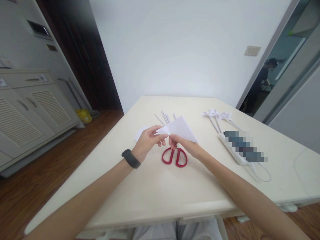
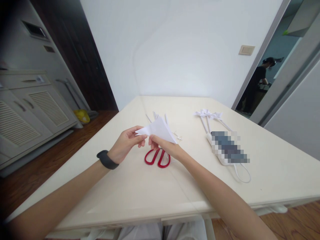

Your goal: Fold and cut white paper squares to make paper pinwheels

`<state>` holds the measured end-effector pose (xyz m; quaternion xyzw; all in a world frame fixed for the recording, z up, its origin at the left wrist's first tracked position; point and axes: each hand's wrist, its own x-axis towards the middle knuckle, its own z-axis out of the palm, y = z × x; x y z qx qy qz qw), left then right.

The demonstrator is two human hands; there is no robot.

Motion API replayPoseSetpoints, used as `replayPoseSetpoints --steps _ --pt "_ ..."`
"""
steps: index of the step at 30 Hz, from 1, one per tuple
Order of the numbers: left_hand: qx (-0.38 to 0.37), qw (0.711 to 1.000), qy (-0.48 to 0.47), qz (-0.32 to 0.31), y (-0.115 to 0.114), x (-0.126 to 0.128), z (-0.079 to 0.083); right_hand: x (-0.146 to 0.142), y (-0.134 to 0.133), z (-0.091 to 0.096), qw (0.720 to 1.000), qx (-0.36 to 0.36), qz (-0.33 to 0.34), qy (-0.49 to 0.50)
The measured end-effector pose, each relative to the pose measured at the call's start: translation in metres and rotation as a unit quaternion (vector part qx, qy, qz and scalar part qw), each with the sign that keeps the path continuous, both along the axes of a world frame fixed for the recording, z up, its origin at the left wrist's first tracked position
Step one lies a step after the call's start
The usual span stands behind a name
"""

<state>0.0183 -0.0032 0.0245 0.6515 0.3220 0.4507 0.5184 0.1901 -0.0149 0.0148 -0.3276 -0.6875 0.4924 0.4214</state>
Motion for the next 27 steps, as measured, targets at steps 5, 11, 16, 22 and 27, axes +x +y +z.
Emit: replayPoseSetpoints --steps 5,11,16,22,27 --pt "0.006 1.0 0.008 0.005 0.0003 -0.0005 0.0007 -0.0006 -0.0005 0.0002 1.0 -0.011 -0.001 0.002" --pt "0.005 1.0 0.007 0.004 0.0012 -0.0006 0.0001 -0.0003 -0.0007 -0.0002 1.0 -0.018 0.001 0.007" --pt "0.001 1.0 -0.004 -0.002 0.0014 -0.0002 -0.0015 -0.0006 -0.0027 0.0008 1.0 -0.019 -0.002 -0.008" --pt "0.01 1.0 -0.002 -0.001 0.0004 -0.0008 -0.0018 -0.0009 -0.0048 0.003 1.0 -0.022 -0.003 -0.008" --pt "0.017 0.999 0.043 0.013 0.0031 -0.0036 -0.0006 -0.0006 -0.004 0.0024 1.0 -0.02 -0.015 -0.015"
